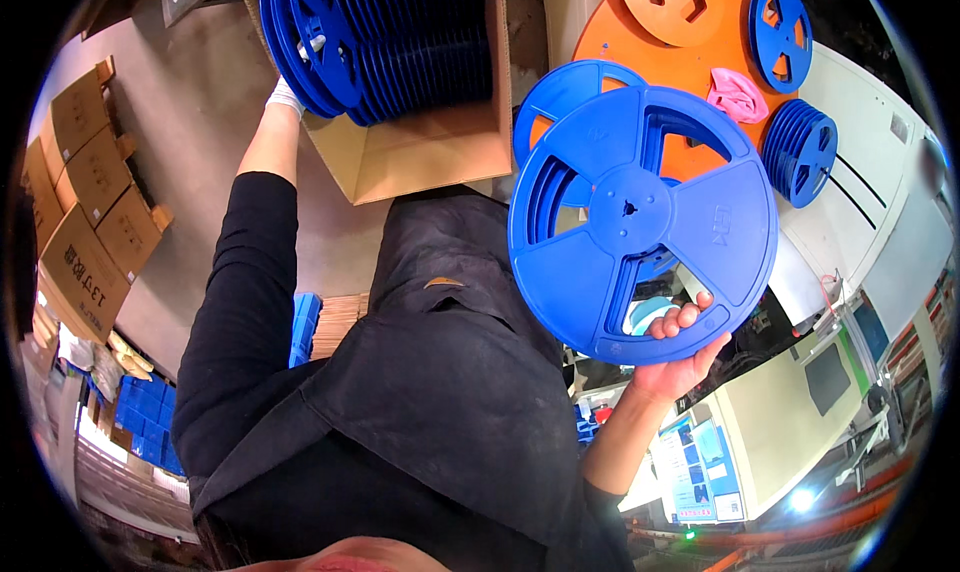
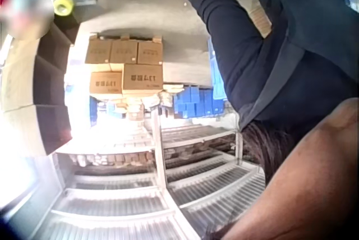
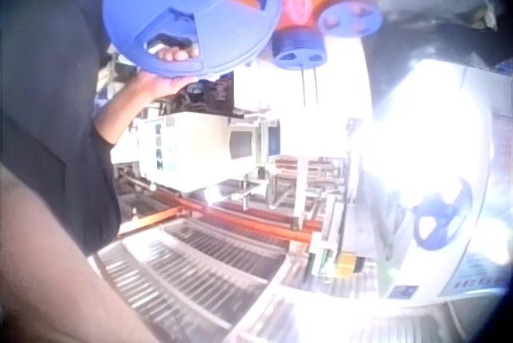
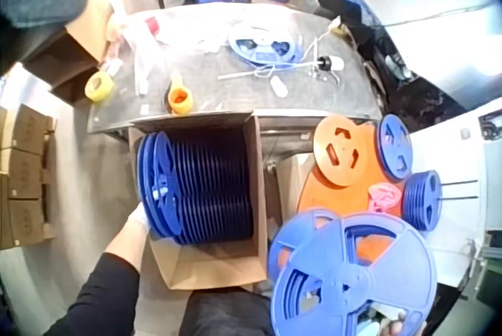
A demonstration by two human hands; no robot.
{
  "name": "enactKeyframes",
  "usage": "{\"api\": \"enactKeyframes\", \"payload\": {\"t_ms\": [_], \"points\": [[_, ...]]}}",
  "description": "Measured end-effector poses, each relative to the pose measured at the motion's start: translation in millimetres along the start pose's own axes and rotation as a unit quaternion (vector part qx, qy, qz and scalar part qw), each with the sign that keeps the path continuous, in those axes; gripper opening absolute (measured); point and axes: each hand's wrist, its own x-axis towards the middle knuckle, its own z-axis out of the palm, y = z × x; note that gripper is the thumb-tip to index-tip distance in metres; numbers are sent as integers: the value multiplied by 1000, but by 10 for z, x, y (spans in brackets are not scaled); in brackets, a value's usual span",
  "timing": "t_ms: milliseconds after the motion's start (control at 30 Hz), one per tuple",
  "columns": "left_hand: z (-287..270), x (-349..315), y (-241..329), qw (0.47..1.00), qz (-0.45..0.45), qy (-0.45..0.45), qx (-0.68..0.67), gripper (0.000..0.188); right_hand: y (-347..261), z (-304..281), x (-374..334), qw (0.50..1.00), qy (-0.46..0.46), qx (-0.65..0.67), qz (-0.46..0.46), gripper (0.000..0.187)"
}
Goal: The person repeatedly picks up blue plastic spools, stacks them, and places them into a cardboard box. They close the box and use a handheld tape dispenser to seal it. The person then moves the sealed box and continues handling additional spools.
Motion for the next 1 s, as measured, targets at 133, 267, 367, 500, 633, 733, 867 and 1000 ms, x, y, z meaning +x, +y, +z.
{"api": "enactKeyframes", "payload": {"t_ms": [133, 267, 367, 500, 633, 733, 867, 1000], "points": [[-85, 99, -114, 998, -36, 39, -35, 42, 4, 25, 19, 1000, -2, -5, 3, 52], [-219, 43, -364, 975, 11, 132, -180, 63, 6, 81, 10, 1000, 10, -13, 3, 52], [-249, -553, -774, 982, 1, 157, -101, 77, 20, 38, 20, 1000, 2, -9, -6, 51], [-327, -1235, -1443, 971, -124, 190, -77, 56, 73, 112, 119, 998, -52, 11, 16, 47], [231, -1808, -1174, 987, -68, 132, -53, 46, 152, 179, 156, 996, -83, 27, 8, 49], [444, -1836, -872, 996, 72, 52, -13, 38, 195, 250, 157, 990, -107, 87, 27, 51], [1282, -2272, -119, 918, 365, 59, 140, 26, 215, 468, 131, 982, -161, 93, 41, 45], [2173, -2815, 349, 736, 587, -65, 330, 25, 235, 593, 74, 974, -197, 104, 40, 50]]}}
